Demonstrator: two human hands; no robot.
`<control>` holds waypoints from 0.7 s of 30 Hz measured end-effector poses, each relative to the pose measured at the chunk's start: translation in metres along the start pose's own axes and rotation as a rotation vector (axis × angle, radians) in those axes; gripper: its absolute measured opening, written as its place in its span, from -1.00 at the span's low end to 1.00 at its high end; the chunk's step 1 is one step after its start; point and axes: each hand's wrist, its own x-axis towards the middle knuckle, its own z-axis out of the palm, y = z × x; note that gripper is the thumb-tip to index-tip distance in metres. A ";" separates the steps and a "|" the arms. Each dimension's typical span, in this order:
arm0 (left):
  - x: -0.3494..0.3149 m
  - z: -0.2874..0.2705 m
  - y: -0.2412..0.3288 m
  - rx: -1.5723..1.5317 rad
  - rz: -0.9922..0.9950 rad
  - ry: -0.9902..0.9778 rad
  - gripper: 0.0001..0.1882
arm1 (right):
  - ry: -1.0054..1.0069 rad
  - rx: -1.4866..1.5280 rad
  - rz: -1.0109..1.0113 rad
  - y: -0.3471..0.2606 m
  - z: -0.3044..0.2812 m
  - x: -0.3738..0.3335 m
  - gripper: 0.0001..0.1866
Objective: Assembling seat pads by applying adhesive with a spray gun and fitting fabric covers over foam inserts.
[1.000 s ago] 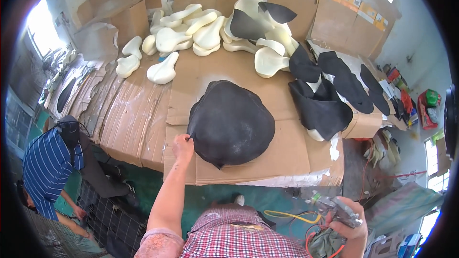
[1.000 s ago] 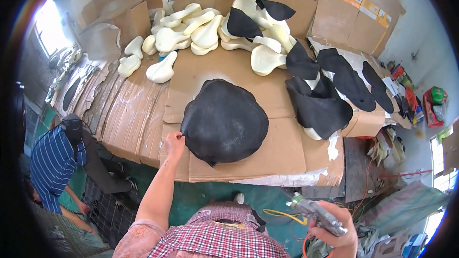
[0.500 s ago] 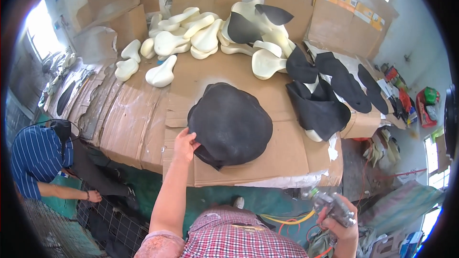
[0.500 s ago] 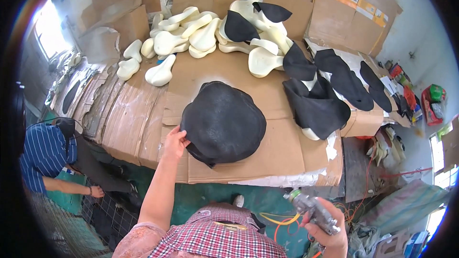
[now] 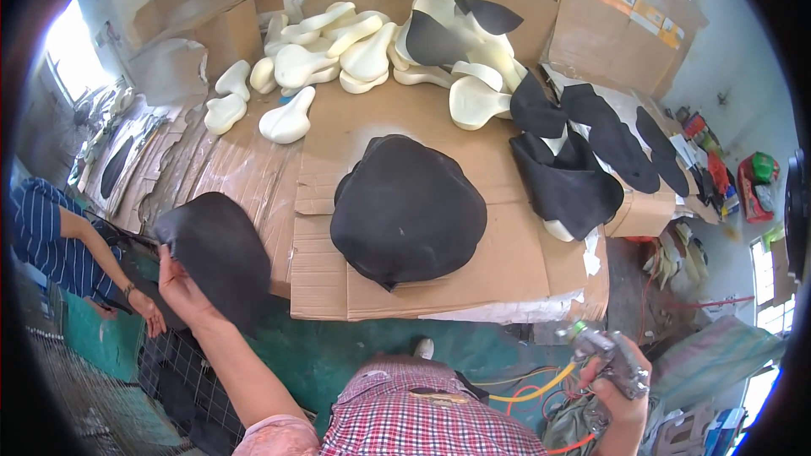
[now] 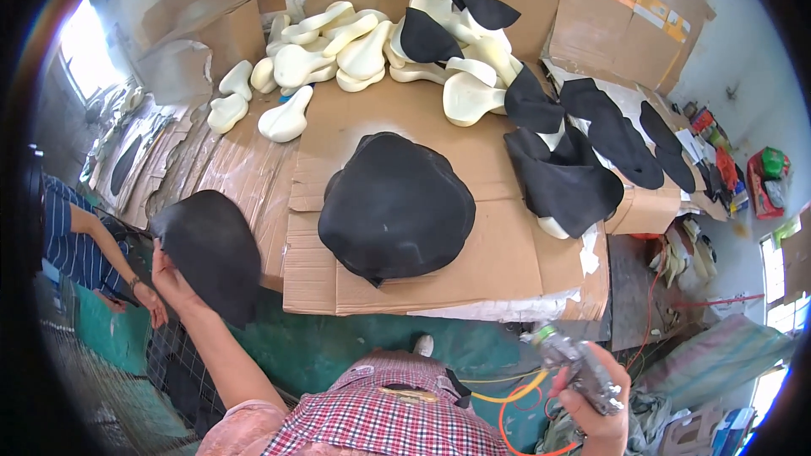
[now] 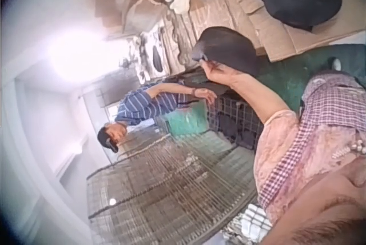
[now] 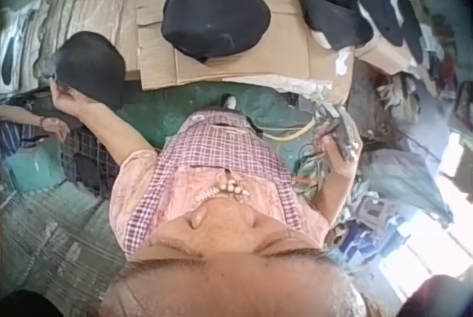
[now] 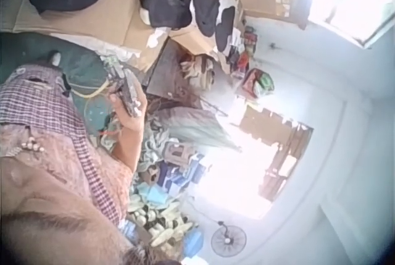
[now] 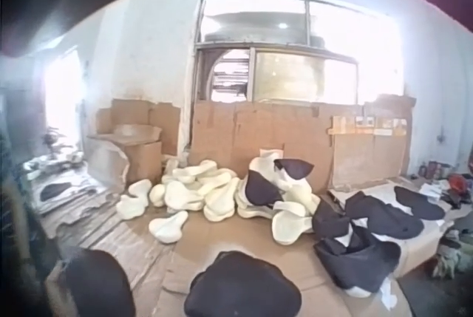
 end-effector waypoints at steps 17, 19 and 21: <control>0.021 -0.075 0.047 -0.228 0.375 0.140 -0.85 | -0.099 0.072 -0.046 0.008 0.034 0.023 -0.29; 0.014 -0.058 0.038 -0.227 0.372 0.150 -0.87 | -0.046 0.025 -0.039 0.007 0.028 0.025 -0.28; 0.016 -0.055 0.031 -0.203 0.393 0.226 -0.85 | 0.105 -0.068 -0.044 0.000 0.023 0.020 -0.30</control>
